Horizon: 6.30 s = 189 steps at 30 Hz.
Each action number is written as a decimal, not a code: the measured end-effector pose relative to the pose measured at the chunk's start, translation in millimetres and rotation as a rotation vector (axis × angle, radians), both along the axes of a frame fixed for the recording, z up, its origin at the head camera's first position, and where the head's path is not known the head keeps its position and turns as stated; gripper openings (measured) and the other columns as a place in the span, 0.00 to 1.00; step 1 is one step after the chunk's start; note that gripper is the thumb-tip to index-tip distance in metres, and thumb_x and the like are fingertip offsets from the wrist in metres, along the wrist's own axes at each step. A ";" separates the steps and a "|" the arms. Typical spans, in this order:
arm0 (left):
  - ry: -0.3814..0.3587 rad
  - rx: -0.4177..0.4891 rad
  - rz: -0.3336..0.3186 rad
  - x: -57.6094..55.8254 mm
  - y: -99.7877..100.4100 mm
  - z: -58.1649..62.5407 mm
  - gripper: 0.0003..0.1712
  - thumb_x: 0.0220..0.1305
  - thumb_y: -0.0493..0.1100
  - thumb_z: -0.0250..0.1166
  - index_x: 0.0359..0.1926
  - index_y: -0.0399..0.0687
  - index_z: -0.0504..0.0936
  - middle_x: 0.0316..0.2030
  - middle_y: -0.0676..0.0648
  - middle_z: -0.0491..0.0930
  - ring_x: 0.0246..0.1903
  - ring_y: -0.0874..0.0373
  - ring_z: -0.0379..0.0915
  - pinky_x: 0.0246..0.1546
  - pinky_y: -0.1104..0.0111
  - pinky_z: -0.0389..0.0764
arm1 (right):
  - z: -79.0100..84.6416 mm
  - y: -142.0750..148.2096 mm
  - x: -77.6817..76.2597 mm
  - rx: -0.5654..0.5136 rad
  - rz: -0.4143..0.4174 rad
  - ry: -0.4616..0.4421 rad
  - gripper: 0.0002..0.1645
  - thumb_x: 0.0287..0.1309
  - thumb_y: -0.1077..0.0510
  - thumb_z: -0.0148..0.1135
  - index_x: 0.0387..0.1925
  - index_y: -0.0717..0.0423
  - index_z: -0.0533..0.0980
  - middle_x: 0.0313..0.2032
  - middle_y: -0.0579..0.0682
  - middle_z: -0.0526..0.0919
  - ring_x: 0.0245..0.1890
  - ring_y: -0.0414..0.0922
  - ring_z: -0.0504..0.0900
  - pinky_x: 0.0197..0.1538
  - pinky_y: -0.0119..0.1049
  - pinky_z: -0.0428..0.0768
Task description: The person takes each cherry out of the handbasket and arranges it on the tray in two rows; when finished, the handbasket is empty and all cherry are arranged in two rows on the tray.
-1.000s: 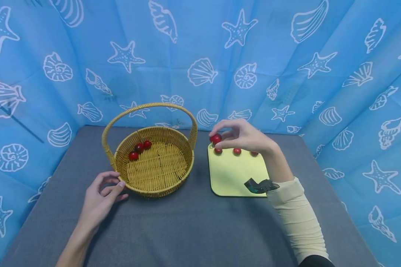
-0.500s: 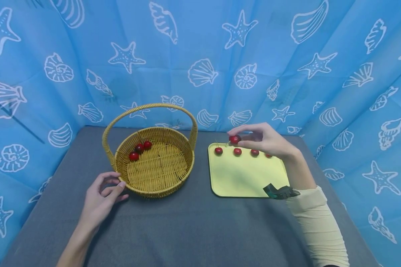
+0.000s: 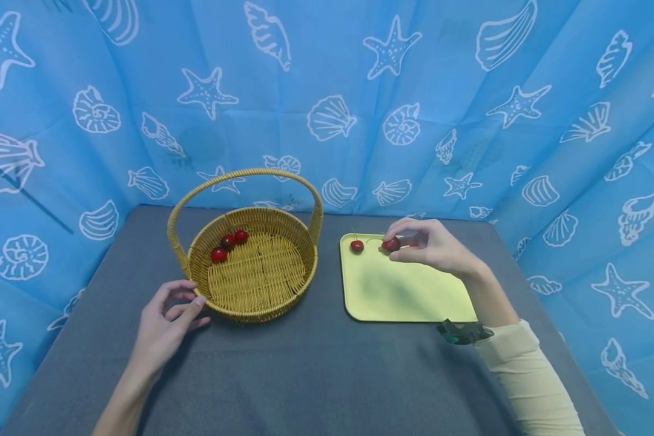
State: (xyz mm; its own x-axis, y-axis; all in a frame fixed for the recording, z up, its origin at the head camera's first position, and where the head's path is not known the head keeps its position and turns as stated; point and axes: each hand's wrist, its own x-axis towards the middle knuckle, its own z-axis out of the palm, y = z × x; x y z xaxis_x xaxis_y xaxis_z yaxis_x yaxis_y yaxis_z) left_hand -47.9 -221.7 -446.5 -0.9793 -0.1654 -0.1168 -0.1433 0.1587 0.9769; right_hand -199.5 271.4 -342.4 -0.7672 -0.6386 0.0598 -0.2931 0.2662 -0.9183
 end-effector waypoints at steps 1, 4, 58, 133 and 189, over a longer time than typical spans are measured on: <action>-0.001 0.001 0.001 0.0 0.1 -0.1 0.29 0.79 0.49 0.68 0.71 0.45 0.68 0.53 0.51 0.73 0.47 0.63 0.87 0.49 0.64 0.97 | -2.8 -0.6 -0.3 -0.004 -0.010 -0.016 0.20 0.64 0.72 0.73 0.57 0.70 0.80 0.55 0.54 0.83 0.53 0.43 0.91 0.55 0.37 0.96; -0.006 -0.005 0.001 -0.2 0.0 -0.7 0.29 0.79 0.49 0.68 0.71 0.45 0.68 0.54 0.52 0.74 0.47 0.64 0.87 0.49 0.65 0.97 | -10.2 -2.9 -1.1 0.001 -0.041 -0.066 0.23 0.66 0.73 0.70 0.61 0.73 0.77 0.58 0.57 0.83 0.56 0.40 0.91 0.59 0.38 0.95; 0.015 -0.017 0.003 0.5 2.0 2.1 0.28 0.80 0.48 0.67 0.70 0.43 0.68 0.53 0.50 0.74 0.45 0.63 0.88 0.48 0.64 0.98 | -99.4 -33.1 -23.2 0.279 -0.180 -0.064 0.23 0.62 0.67 0.77 0.58 0.66 0.84 0.58 0.67 0.87 0.58 0.62 0.89 0.59 0.38 0.94; -0.004 -0.049 0.002 -1.0 2.1 -0.8 0.29 0.80 0.48 0.67 0.72 0.44 0.67 0.55 0.48 0.70 0.44 0.62 0.87 0.48 0.66 0.97 | 5.4 -112.5 12.3 0.024 -0.034 0.059 0.18 0.68 0.64 0.74 0.57 0.59 0.84 0.55 0.57 0.88 0.57 0.52 0.87 0.66 0.46 0.91; 0.057 -0.038 0.028 1.0 6.0 0.9 0.26 0.80 0.45 0.66 0.70 0.41 0.69 0.49 0.49 0.74 0.40 0.59 0.89 0.45 0.65 0.98 | -49.8 -326.6 -63.0 0.264 0.287 -0.391 0.26 0.76 0.66 0.63 0.72 0.63 0.75 0.58 0.60 0.84 0.65 0.62 0.85 0.73 0.55 0.87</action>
State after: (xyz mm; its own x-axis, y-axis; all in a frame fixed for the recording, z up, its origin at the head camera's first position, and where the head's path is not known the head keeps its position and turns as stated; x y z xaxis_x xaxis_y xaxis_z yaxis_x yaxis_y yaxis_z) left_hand -46.9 -215.7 -445.5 -0.9791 -0.1961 -0.0535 -0.0920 0.1928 0.9769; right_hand -262.5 -55.3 -392.2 -0.4930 -0.7798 -0.3858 -0.0379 0.4622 -0.8859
